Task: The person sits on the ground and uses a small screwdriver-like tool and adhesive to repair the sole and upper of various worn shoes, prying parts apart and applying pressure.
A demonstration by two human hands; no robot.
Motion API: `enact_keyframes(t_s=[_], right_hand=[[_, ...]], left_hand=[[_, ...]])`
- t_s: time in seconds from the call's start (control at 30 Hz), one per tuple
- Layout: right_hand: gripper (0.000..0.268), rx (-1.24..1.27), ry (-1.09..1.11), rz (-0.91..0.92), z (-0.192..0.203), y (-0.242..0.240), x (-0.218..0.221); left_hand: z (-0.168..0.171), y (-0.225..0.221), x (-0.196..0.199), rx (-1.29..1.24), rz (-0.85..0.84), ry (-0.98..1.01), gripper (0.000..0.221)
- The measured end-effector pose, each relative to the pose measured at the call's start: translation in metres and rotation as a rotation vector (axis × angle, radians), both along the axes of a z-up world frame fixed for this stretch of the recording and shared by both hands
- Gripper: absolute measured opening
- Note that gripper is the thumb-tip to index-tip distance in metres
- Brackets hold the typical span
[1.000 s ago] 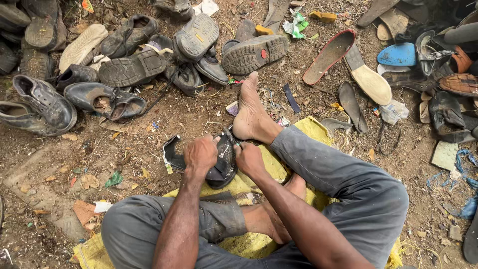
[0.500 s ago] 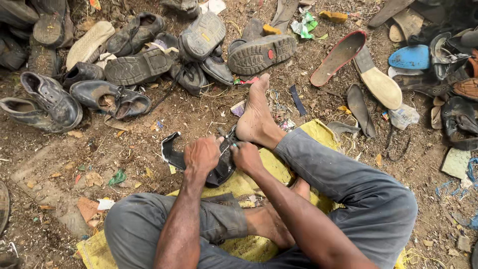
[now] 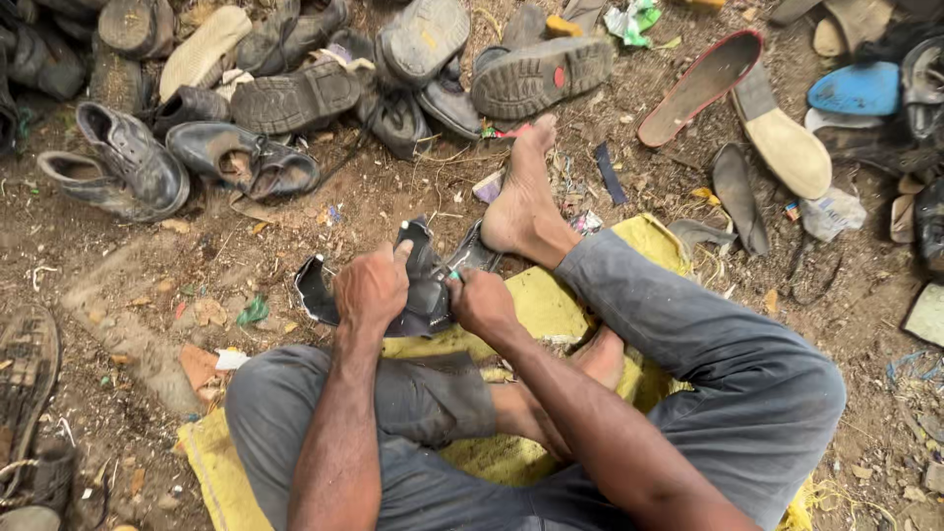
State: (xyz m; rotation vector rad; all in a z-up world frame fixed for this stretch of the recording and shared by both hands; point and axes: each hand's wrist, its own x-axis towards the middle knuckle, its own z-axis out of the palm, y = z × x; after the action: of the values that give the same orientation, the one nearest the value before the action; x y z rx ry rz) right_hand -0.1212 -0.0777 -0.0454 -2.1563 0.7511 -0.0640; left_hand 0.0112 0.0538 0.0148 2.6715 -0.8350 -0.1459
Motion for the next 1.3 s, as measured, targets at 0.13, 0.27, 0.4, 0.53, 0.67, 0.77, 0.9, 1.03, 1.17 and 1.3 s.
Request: enact_keyframes(t_s=[0.13,0.27,0.4,0.53,0.67,0.77,0.9,1.03,1.17,1.3], right_hand=[[0.032,-0.069,-0.057,0.07,-0.01,0.009,-0.011],[0.031,0.058,0.087,0.171,-0.011,0.029,-0.068],[0.03,-0.067,-0.071,0.3,0.005,0.019,-0.017],[0.034,-0.065,0.173,0.35,0.03,0.023,-0.01],[0.025,-0.048,0.073,0.499,0.055,-0.008,-0.12],[0.031,0.007,0.044,0.219,0.06,-0.019,-0.15],[0.033,0.184,-0.013,-0.059,0.043,-0.011,-0.131],[0.032,0.123,0.017,-0.061,0.023,-0.008,-0.131],[0.029,-0.022,-0.18,-0.07,0.019,-0.034,-0.149],[0.028,-0.006,0.085,-0.259,0.048,-0.055,-0.155]], left_hand=[[0.01,-0.002,0.002,0.038,-0.012,0.079,0.051],[0.014,0.043,0.004,0.003,0.079,0.055,0.048],[0.015,0.071,-0.011,-0.101,0.112,-0.257,0.045],[-0.003,0.089,-0.029,-0.25,0.068,-0.44,0.04],[-0.006,0.156,0.023,-0.46,0.457,-0.494,0.026],[0.035,0.21,0.066,-0.675,0.923,-0.619,0.052],[0.071,0.108,0.067,-0.772,0.605,-0.562,0.042],[0.13,-0.077,-0.054,-0.647,-0.481,-0.062,0.04],[0.151,-0.112,-0.094,-0.986,-0.673,-0.256,0.03],[0.066,-0.049,-0.062,0.166,0.087,0.287,0.048]])
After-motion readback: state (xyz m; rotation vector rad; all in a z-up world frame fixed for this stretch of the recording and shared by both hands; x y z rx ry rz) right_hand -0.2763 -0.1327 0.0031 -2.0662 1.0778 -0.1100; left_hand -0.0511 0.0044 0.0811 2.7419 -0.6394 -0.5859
